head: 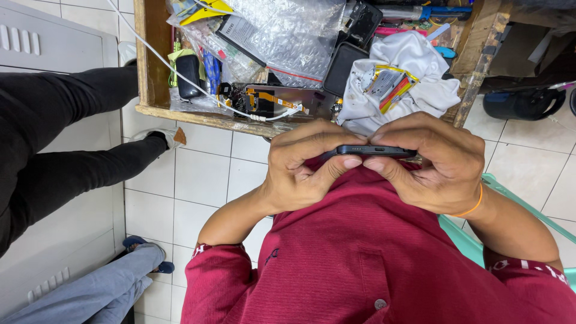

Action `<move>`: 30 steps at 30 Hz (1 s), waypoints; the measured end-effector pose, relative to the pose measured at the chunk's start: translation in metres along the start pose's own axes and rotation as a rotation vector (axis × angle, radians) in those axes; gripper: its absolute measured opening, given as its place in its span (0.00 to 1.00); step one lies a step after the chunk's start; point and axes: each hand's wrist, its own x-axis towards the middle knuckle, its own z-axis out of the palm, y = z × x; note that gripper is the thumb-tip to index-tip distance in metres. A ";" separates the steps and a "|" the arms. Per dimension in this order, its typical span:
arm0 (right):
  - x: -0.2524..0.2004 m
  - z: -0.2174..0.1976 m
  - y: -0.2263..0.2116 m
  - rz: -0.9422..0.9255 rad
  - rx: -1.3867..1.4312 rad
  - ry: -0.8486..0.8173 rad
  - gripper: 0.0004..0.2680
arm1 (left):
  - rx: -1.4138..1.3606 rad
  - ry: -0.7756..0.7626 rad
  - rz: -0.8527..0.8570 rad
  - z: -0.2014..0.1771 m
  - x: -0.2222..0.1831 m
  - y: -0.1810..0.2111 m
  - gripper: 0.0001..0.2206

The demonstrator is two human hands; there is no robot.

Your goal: The person applies adhesive from a tube to the edges of a mobile phone and presses a screen onto the frame. They use a cloth to wipe excess material from the device.

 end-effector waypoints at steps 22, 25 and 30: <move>-0.006 0.024 0.007 0.216 0.214 0.075 0.07 | -0.369 0.031 -0.253 0.002 -0.002 -0.007 0.07; -0.006 0.022 0.012 0.312 0.219 0.019 0.06 | -0.367 0.045 -0.316 0.000 -0.003 -0.012 0.09; 0.001 -0.012 0.038 0.333 -0.134 0.010 0.05 | -0.191 0.092 -0.334 -0.016 -0.007 -0.012 0.07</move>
